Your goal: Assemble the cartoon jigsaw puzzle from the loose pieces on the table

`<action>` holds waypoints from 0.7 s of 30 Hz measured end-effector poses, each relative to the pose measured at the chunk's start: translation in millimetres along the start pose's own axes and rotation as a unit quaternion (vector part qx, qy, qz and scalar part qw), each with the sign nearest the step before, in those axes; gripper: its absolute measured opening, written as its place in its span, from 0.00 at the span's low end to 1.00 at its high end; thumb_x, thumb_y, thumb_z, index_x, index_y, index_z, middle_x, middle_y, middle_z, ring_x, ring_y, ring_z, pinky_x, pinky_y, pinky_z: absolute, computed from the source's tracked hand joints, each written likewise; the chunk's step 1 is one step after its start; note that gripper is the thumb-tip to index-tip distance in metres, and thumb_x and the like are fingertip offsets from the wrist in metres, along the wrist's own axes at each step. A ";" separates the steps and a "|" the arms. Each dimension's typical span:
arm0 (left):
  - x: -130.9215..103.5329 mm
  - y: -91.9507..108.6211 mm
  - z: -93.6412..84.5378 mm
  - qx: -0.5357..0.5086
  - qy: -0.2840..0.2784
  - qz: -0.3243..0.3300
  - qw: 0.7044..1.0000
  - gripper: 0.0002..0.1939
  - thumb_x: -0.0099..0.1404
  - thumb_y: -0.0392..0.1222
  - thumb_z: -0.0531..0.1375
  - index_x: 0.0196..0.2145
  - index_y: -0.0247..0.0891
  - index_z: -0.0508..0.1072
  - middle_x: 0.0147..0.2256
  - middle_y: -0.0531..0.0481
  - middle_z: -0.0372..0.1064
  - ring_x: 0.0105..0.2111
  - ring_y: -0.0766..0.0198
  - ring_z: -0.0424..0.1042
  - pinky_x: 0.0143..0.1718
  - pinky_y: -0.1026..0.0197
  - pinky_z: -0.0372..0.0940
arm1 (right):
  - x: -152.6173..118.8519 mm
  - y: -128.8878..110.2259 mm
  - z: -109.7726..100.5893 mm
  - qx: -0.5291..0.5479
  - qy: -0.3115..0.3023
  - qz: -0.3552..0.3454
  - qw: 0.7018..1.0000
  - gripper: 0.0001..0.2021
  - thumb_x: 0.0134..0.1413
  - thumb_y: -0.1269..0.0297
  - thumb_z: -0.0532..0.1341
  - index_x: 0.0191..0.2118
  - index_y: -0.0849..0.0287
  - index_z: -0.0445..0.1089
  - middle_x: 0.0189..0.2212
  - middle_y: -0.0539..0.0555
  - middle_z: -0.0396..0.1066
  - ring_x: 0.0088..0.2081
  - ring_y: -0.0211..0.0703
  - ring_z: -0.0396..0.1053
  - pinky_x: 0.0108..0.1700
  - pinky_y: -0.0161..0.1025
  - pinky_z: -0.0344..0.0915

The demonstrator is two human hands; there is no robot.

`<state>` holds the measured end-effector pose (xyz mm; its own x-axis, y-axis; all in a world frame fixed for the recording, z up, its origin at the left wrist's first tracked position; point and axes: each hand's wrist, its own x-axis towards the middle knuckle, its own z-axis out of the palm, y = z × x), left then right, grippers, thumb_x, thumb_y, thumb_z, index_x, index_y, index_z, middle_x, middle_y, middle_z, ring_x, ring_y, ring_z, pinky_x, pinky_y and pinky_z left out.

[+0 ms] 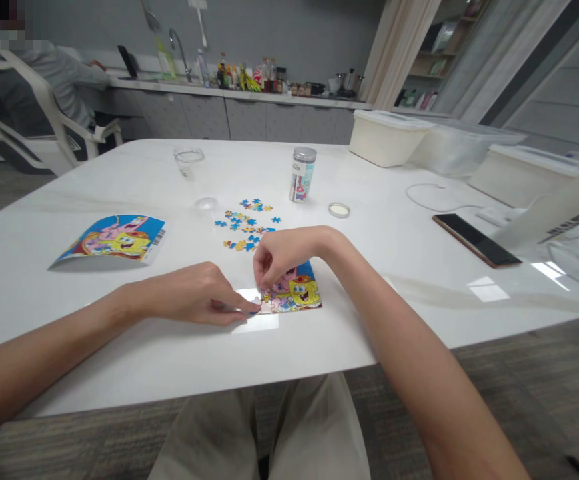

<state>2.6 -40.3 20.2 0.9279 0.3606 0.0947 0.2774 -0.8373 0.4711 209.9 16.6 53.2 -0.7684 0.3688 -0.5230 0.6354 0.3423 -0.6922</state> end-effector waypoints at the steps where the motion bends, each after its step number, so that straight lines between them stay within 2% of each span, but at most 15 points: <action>1: 0.1 -0.1 0.2 -0.002 0.002 0.000 1.000 0.14 0.64 0.40 0.58 0.45 0.43 0.79 0.19 0.51 0.73 0.15 0.71 0.60 0.21 0.67 0.52 | -0.1 -0.3 0.2 -0.006 0.001 0.002 1.000 0.07 0.44 0.64 0.65 0.30 0.62 0.74 0.24 0.50 0.74 0.25 0.35 0.69 0.28 0.33 0.62; 10: 0.1 -0.7 1.4 -0.014 0.009 -0.001 1.000 0.13 0.64 0.40 0.59 0.45 0.43 0.79 0.19 0.51 0.73 0.15 0.71 0.61 0.20 0.68 0.53 | -1.6 -3.4 1.6 -0.047 0.012 0.023 0.999 0.07 0.45 0.64 0.64 0.30 0.61 0.74 0.24 0.50 0.74 0.25 0.36 0.68 0.28 0.35 0.62; 17: 0.1 -0.2 1.9 -0.032 0.025 -0.006 0.999 0.13 0.63 0.40 0.59 0.44 0.44 0.79 0.18 0.52 0.72 0.15 0.71 0.59 0.20 0.68 0.53 | 0.7 -2.3 2.0 -0.046 0.009 0.016 0.999 0.08 0.45 0.63 0.65 0.31 0.62 0.74 0.24 0.51 0.74 0.26 0.36 0.69 0.28 0.34 0.61; 21: 1.0 0.5 0.9 -0.024 0.015 -0.003 1.000 0.13 0.63 0.40 0.59 0.44 0.43 0.79 0.18 0.52 0.72 0.15 0.71 0.59 0.20 0.68 0.53 | 0.9 -1.8 2.3 -0.050 0.008 0.007 0.999 0.06 0.46 0.65 0.64 0.30 0.62 0.74 0.23 0.50 0.73 0.25 0.35 0.68 0.28 0.33 0.61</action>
<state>4.0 -40.8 19.7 0.9180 0.3787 0.1178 0.2704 -0.8148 0.5128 207.9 14.4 52.8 -0.7586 0.3873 -0.5240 0.6512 0.4217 -0.6309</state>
